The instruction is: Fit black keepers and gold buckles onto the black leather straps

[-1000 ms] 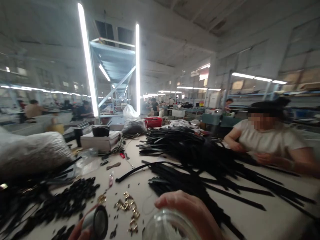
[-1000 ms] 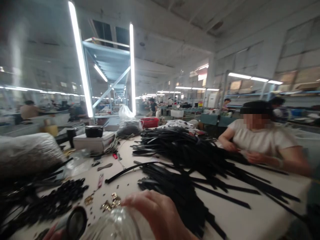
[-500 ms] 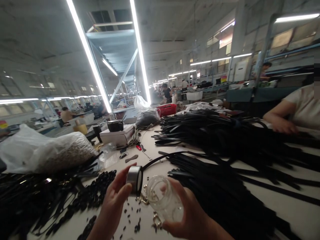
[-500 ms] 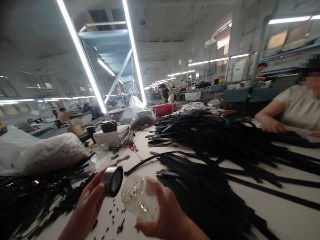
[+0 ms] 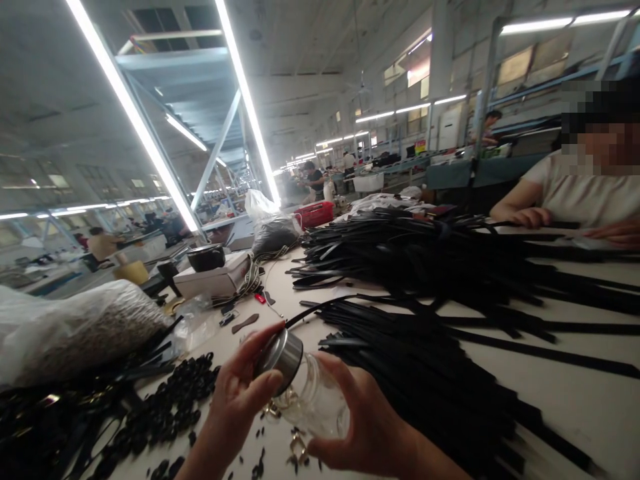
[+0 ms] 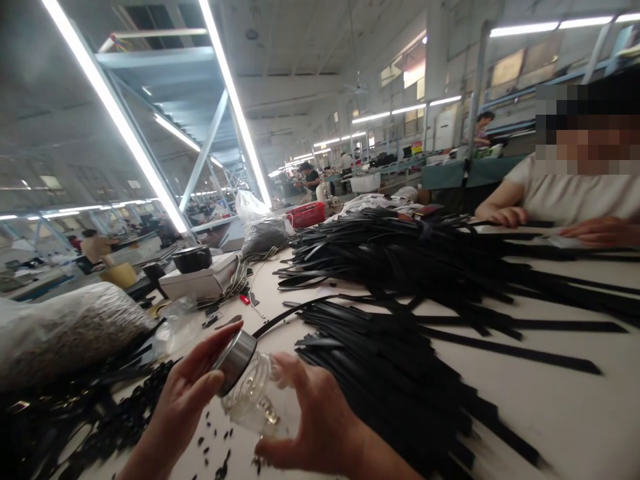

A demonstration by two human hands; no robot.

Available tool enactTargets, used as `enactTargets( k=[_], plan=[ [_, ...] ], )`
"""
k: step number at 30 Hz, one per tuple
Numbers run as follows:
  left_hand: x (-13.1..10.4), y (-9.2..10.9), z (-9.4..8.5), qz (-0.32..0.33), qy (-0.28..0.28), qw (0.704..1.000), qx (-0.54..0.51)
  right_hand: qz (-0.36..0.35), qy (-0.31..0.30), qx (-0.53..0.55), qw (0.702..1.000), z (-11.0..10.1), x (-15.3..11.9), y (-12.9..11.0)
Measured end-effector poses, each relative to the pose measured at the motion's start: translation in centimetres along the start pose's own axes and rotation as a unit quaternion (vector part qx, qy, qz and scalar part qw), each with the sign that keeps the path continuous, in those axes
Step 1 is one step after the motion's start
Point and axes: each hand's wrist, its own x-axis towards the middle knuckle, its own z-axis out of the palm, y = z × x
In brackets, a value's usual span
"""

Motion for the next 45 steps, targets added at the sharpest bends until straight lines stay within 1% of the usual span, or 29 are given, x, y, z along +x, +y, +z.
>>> enactTargets(
  k=[6, 9, 15, 17, 19, 22, 23, 25, 27, 28, 30, 33, 35, 37, 38, 39, 40, 41, 43, 45],
  plan=[
    [0.0, 0.4, 0.1, 0.052, -0.034, 0.993, 0.100, -0.015, 0.010, -0.003, 1.000, 0.2, 0.0, 0.4],
    [-0.3, 0.6, 0.1, 0.059, -0.048, 0.989, 0.130, -0.020, 0.018, 0.011, 1.000, 0.2, 0.2, 0.4],
    [-1.5, 0.4, 0.7, 0.038, -0.019, 0.994, 0.105, -0.024, 0.024, 0.032, 0.999, 0.2, 0.2, 0.2],
    [-1.5, 0.2, 0.9, 0.041, -0.007, 0.994, 0.100, -0.019, 0.023, 0.040, 0.999, 0.2, 0.1, 0.2],
    [-1.4, 0.0, 1.1, 0.067, 0.003, 0.990, 0.122, -0.016, 0.021, 0.055, 0.998, 0.2, 0.0, 0.2],
    [-1.1, -0.2, 1.6, 0.136, 0.007, 0.974, 0.179, -0.007, 0.022, 0.074, 0.997, 0.2, 0.0, 0.2],
    [-1.1, -0.2, 1.7, 0.148, 0.011, 0.971, 0.187, -0.004, 0.023, 0.077, 0.997, 0.3, 0.0, 0.2],
    [-1.0, -0.3, 2.0, 0.143, 0.023, 0.974, 0.176, -0.002, 0.027, 0.082, 0.996, 0.3, 0.0, 0.2],
    [-1.0, -0.5, 2.1, 0.117, 0.035, 0.982, 0.148, -0.006, 0.031, 0.084, 0.996, 0.2, 0.0, 0.2],
    [-1.0, -0.6, 2.1, 0.104, 0.032, 0.986, 0.129, -0.009, 0.030, 0.086, 0.996, 0.2, 0.0, 0.2],
    [-0.8, -0.8, 1.7, 0.074, 0.004, 0.994, 0.082, -0.007, 0.020, 0.105, 0.994, 0.0, 0.0, 0.2],
    [-0.3, -0.9, 1.3, 0.020, -0.071, 0.997, -0.025, 0.006, -0.015, 0.171, 0.985, -0.4, -0.1, -0.1],
    [0.3, -0.8, 1.2, -0.005, -0.131, 0.986, -0.100, 0.007, -0.031, 0.213, 0.976, -0.5, 0.0, -0.5],
    [0.8, -0.7, 1.5, -0.015, -0.187, 0.969, -0.159, -0.003, -0.029, 0.235, 0.972, -0.4, 0.1, -0.7],
    [1.0, -0.7, 1.7, -0.019, -0.207, 0.961, -0.182, -0.010, -0.022, 0.233, 0.972, -0.4, 0.1, -0.8],
    [1.1, -0.8, 1.9, -0.023, -0.214, 0.956, -0.200, -0.014, -0.012, 0.223, 0.975, -0.2, 0.2, -0.7],
    [1.2, -0.9, 2.3, -0.024, -0.205, 0.955, -0.214, -0.016, 0.002, 0.203, 0.979, -0.1, 0.2, -0.6],
    [1.1, -1.1, 2.7, -0.024, -0.183, 0.958, -0.221, -0.018, 0.020, 0.176, 0.984, 0.0, 0.2, -0.4],
    [0.6, -1.3, 3.7, -0.019, -0.110, 0.971, -0.213, -0.019, 0.062, 0.097, 0.993, 0.3, 0.2, 0.3],
    [0.0, -1.3, 4.8, -0.019, -0.039, 0.981, -0.190, -0.029, 0.104, 0.004, 0.994, 0.6, 0.0, 1.1]
  ],
)
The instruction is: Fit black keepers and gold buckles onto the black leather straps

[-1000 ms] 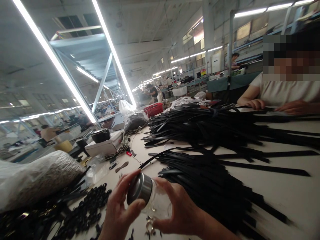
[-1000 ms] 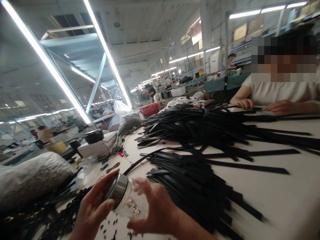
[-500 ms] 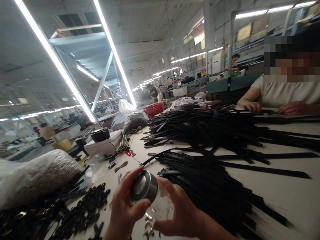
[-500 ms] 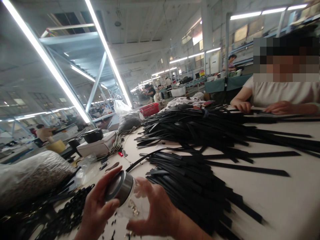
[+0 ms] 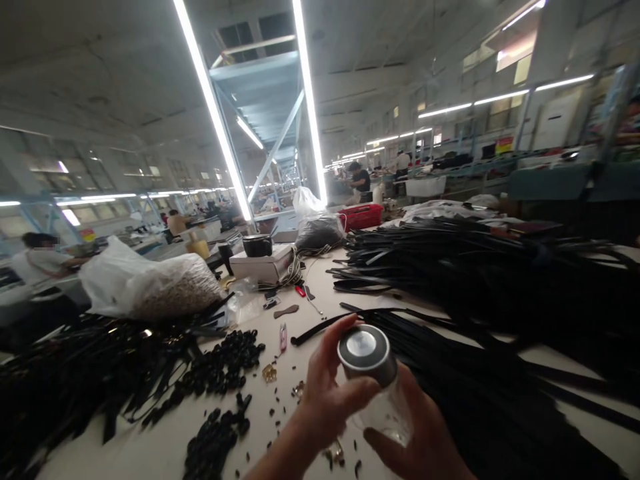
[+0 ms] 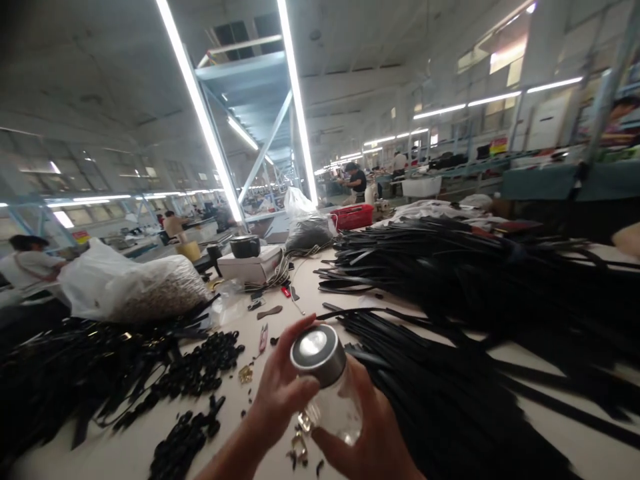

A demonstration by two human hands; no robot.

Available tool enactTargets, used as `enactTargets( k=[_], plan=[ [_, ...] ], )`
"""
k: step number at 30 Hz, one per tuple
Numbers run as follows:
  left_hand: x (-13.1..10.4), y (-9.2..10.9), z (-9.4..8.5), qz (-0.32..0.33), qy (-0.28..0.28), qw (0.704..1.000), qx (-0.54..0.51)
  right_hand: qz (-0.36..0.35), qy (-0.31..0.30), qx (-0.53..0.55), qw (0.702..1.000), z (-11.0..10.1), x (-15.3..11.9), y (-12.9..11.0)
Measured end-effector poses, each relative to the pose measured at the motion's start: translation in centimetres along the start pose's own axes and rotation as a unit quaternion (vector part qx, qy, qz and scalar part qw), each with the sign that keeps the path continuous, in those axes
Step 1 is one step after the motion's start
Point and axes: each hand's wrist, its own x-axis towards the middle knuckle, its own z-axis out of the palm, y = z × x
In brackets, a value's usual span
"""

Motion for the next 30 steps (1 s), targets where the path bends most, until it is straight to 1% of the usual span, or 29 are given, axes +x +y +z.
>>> enactTargets(
  k=[3, 5, 6, 8, 10, 12, 14, 16, 17, 18, 20, 22, 24, 25, 27, 28, 30],
  plan=[
    [-0.6, -0.4, 1.6, -0.019, 0.067, 0.998, -0.010, -0.026, 0.034, -0.105, 0.994, 0.2, -0.3, 1.0],
    [-0.5, -0.4, 2.1, -0.035, 0.085, 0.996, -0.017, -0.025, 0.031, -0.114, 0.993, 0.1, -0.5, 1.4],
    [-0.3, -0.4, 2.2, -0.036, 0.081, 0.996, -0.016, -0.018, 0.020, -0.099, 0.995, 0.0, -0.6, 1.5],
    [0.2, -0.1, 1.9, -0.025, 0.043, 0.999, -0.021, -0.002, -0.015, -0.027, 1.000, -0.3, -0.7, 1.7],
    [0.9, 0.4, 1.2, -0.024, -0.030, 0.998, -0.055, 0.013, -0.069, 0.079, 0.994, -0.5, -0.8, 1.9],
    [1.5, 0.8, 0.4, -0.040, -0.106, 0.990, -0.084, 0.022, -0.106, 0.158, 0.981, -0.6, -0.9, 2.4],
    [1.9, 1.1, -0.3, -0.053, -0.160, 0.981, -0.092, 0.023, -0.116, 0.176, 0.977, -0.5, -0.9, 3.2],
    [2.1, 0.9, -0.5, -0.053, -0.183, 0.976, -0.104, 0.022, -0.101, 0.151, 0.983, -0.2, -1.0, 3.8],
    [2.2, 0.6, -0.4, -0.051, -0.178, 0.975, -0.118, 0.024, -0.094, 0.134, 0.986, -0.1, -1.1, 4.1],
    [2.2, 0.2, -0.2, -0.050, -0.163, 0.976, -0.135, 0.029, -0.088, 0.117, 0.989, 0.1, -1.1, 4.2],
    [2.1, -0.6, 0.4, -0.046, -0.102, 0.981, -0.157, 0.041, -0.065, 0.076, 0.994, 0.1, -1.3, 4.2],
    [1.8, -1.1, 1.1, -0.045, -0.039, 0.986, -0.154, 0.053, -0.028, 0.009, 0.998, 0.1, -1.5, 3.9],
    [1.5, -1.3, 1.6, -0.045, 0.005, 0.989, -0.139, 0.053, 0.006, -0.073, 0.996, 0.1, -1.4, 3.3],
    [1.3, -1.3, 1.7, -0.045, 0.020, 0.990, -0.131, 0.046, 0.016, -0.109, 0.993, 0.1, -1.3, 3.0],
    [1.3, -1.2, 1.7, -0.045, 0.039, 0.993, -0.100, 0.029, 0.024, -0.147, 0.988, 0.1, -0.9, 2.4],
    [1.3, -1.2, 1.6, -0.044, 0.041, 0.995, -0.080, 0.021, 0.026, -0.150, 0.988, 0.2, -0.7, 2.1],
    [1.6, -1.4, 1.3, -0.037, 0.037, 0.998, -0.039, 0.026, 0.022, -0.137, 0.990, 0.2, -0.4, 1.6]
  ],
)
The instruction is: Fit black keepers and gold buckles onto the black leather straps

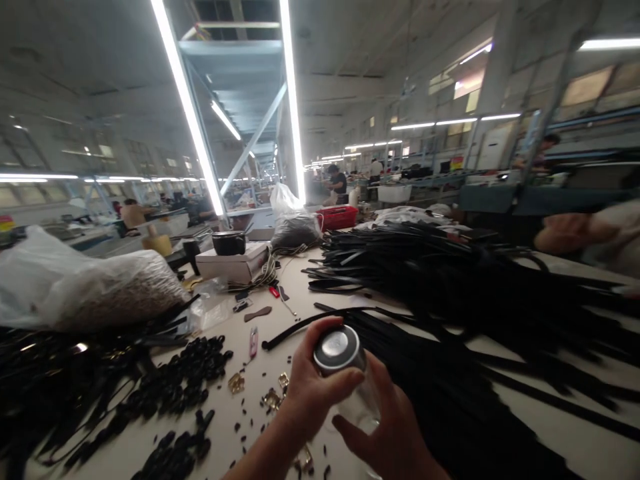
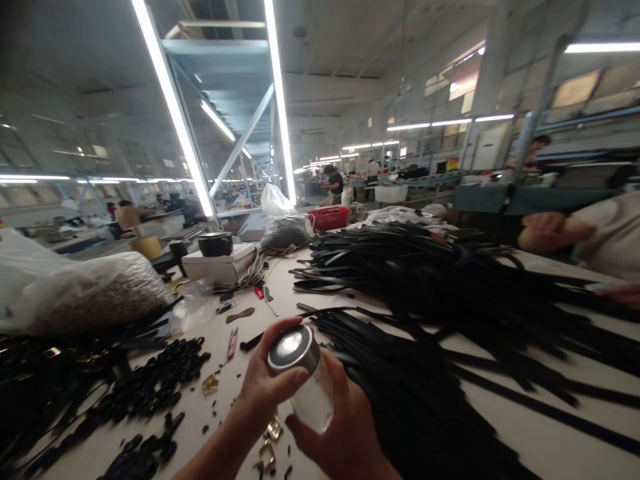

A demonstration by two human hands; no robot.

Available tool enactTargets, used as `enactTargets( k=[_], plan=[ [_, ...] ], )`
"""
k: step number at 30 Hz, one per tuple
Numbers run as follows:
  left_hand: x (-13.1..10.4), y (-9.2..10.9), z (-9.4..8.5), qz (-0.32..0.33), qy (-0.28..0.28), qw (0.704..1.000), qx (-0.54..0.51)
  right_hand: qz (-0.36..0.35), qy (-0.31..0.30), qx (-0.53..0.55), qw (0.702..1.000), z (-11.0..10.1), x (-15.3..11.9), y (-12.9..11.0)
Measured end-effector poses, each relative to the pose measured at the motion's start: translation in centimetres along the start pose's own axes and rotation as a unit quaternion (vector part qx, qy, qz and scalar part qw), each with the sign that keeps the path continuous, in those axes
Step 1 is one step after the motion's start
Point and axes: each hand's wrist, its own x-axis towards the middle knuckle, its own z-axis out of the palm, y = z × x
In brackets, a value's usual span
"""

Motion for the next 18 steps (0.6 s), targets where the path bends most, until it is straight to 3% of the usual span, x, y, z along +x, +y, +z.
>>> enactTargets(
  k=[6, 11, 14, 18],
  plan=[
    [0.3, -0.5, -1.2, 0.025, -0.020, 0.997, 0.067, 0.041, -0.035, 0.070, 0.996, -0.4, 0.1, -1.1],
    [0.0, -0.1, -1.5, 0.038, -0.036, 0.997, 0.055, 0.043, -0.077, 0.134, 0.987, -1.0, 0.5, -2.1],
    [0.0, -0.2, -1.1, 0.021, -0.049, 0.999, 0.010, 0.026, -0.051, 0.109, 0.992, -0.8, 0.4, -1.9],
    [0.3, -1.4, -0.5, -0.039, -0.062, 0.993, -0.092, -0.004, 0.013, 0.028, 1.000, 0.3, -0.1, 0.6]
  ],
)
